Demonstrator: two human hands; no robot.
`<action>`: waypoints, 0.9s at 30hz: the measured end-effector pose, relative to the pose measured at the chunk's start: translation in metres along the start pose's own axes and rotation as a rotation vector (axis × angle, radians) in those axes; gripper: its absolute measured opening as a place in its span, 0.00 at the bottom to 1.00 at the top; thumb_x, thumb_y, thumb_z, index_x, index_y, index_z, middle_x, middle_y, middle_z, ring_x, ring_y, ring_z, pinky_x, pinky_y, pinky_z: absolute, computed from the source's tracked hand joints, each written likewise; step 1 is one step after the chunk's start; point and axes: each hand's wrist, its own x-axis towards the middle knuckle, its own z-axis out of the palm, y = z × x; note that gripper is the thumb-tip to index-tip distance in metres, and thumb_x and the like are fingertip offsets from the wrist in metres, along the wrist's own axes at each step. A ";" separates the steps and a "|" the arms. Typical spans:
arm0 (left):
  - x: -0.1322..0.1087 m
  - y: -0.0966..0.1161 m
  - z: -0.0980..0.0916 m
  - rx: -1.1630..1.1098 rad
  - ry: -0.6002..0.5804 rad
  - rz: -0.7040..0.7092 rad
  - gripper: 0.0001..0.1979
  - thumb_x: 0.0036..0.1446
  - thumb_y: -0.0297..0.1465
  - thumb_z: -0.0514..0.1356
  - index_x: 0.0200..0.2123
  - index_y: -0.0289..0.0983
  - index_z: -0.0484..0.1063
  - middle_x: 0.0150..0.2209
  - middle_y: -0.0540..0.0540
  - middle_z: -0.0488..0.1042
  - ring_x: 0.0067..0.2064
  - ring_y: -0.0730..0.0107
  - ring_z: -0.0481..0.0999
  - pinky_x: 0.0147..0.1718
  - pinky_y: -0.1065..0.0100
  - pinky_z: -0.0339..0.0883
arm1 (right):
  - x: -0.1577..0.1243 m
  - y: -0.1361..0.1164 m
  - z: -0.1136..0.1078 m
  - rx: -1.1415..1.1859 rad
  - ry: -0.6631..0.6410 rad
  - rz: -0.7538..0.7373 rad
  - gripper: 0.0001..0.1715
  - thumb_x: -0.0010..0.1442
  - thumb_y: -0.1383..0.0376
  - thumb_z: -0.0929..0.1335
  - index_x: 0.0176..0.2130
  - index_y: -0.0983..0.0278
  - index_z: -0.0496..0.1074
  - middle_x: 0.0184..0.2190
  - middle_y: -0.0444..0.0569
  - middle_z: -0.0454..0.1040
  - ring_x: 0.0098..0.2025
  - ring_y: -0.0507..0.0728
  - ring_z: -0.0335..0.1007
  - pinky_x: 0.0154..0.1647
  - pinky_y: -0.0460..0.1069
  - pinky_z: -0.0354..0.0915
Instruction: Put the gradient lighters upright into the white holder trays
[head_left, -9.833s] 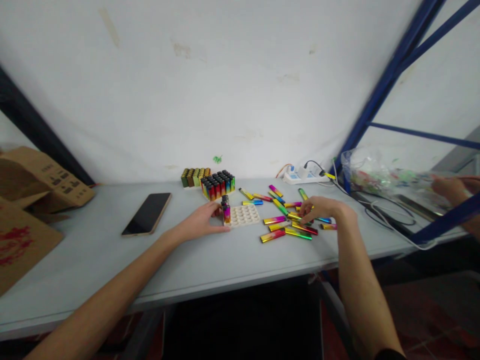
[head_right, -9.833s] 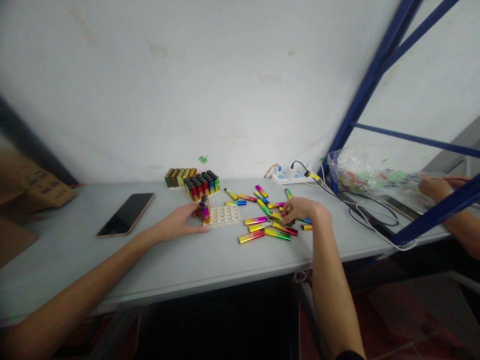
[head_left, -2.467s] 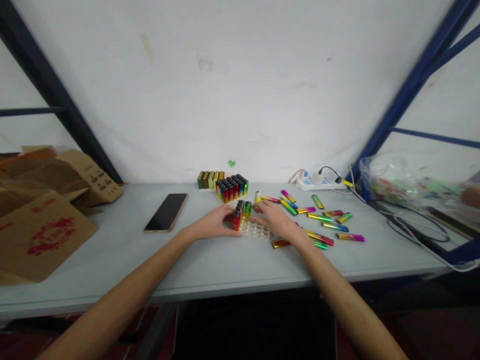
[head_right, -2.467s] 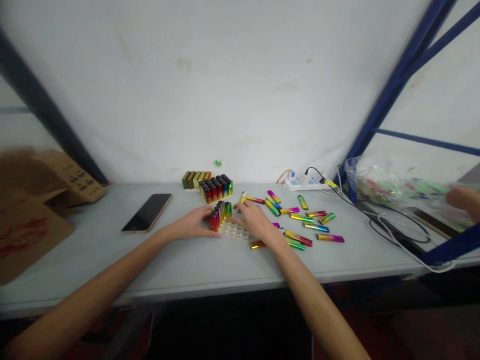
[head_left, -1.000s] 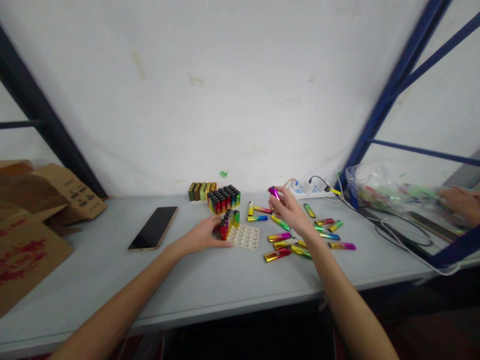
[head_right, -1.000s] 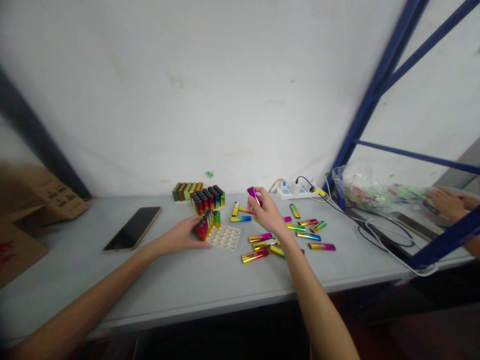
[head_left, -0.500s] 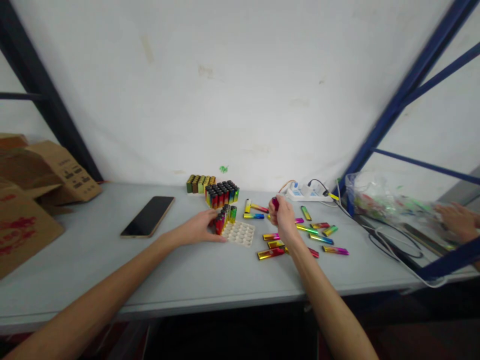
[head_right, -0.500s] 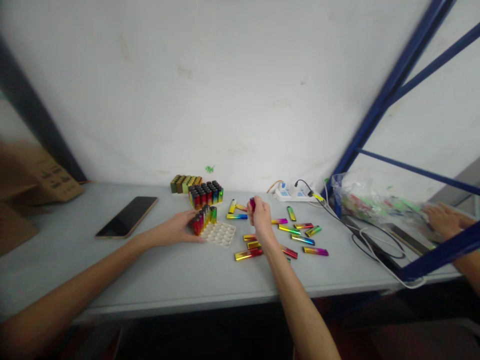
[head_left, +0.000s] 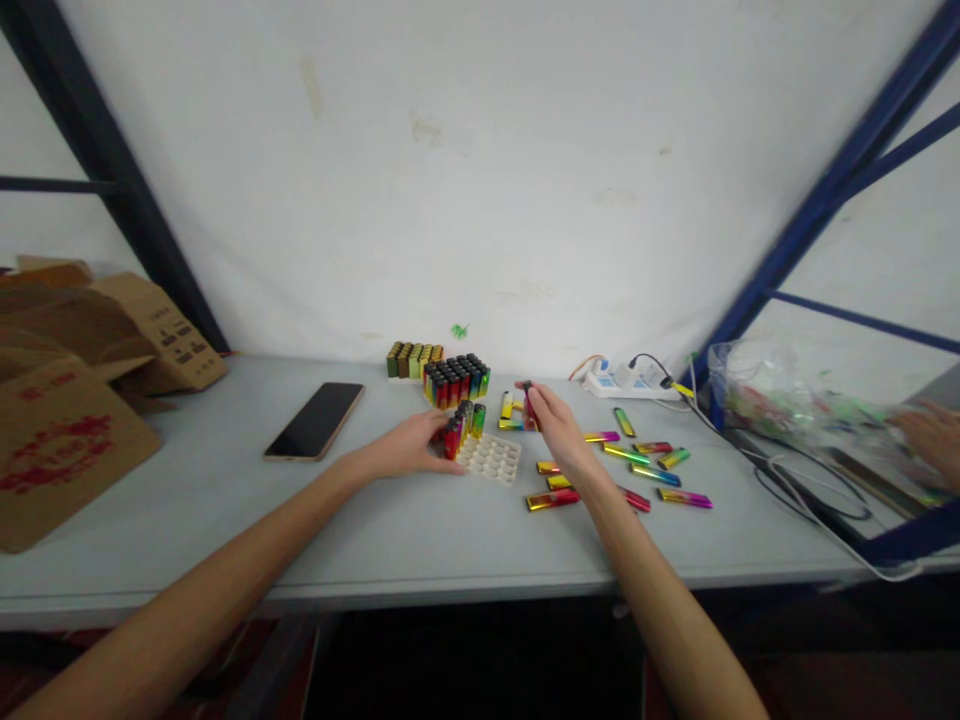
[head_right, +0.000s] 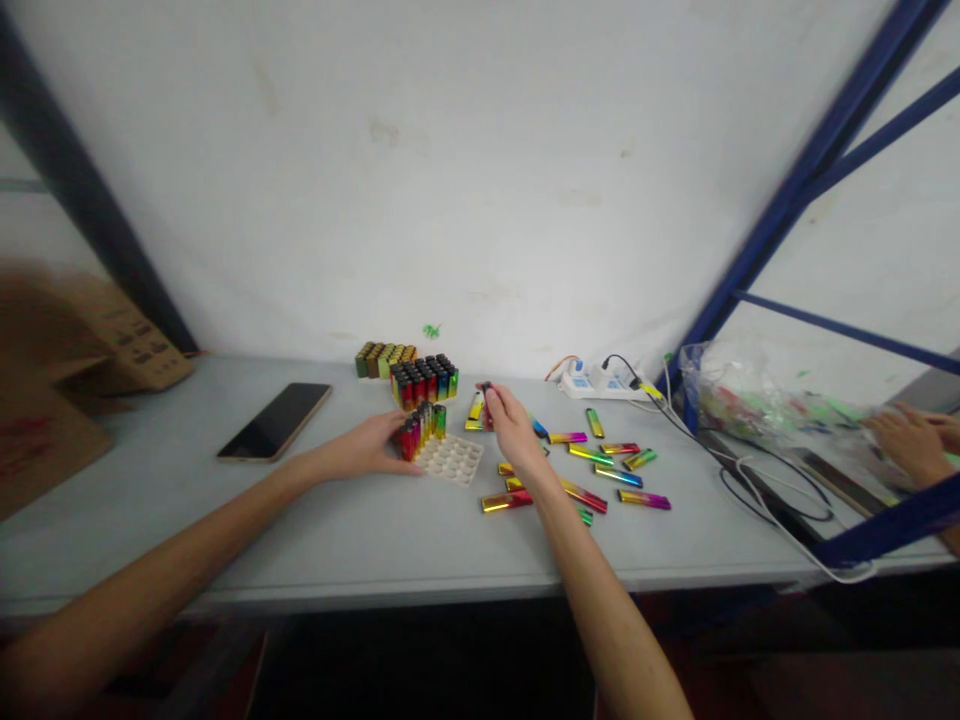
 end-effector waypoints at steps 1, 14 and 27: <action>0.000 0.000 0.000 -0.012 0.002 0.009 0.38 0.46 0.57 0.70 0.52 0.34 0.75 0.55 0.36 0.77 0.55 0.44 0.76 0.56 0.56 0.68 | -0.002 0.001 0.002 -0.041 -0.035 -0.012 0.24 0.61 0.45 0.71 0.45 0.61 0.75 0.26 0.41 0.71 0.30 0.52 0.69 0.34 0.47 0.68; -0.001 -0.001 0.002 -0.107 0.011 0.091 0.36 0.49 0.51 0.72 0.55 0.35 0.75 0.56 0.37 0.77 0.55 0.46 0.76 0.57 0.57 0.68 | -0.014 0.012 0.029 -0.526 -0.106 -0.335 0.09 0.65 0.58 0.72 0.42 0.60 0.76 0.37 0.51 0.76 0.37 0.59 0.77 0.41 0.54 0.73; 0.000 -0.002 0.002 -0.048 0.018 0.086 0.35 0.50 0.50 0.71 0.55 0.36 0.74 0.57 0.37 0.77 0.57 0.45 0.76 0.59 0.54 0.66 | -0.007 0.017 0.040 -0.671 -0.147 -0.299 0.13 0.61 0.65 0.74 0.37 0.58 0.65 0.29 0.44 0.75 0.30 0.57 0.71 0.33 0.49 0.64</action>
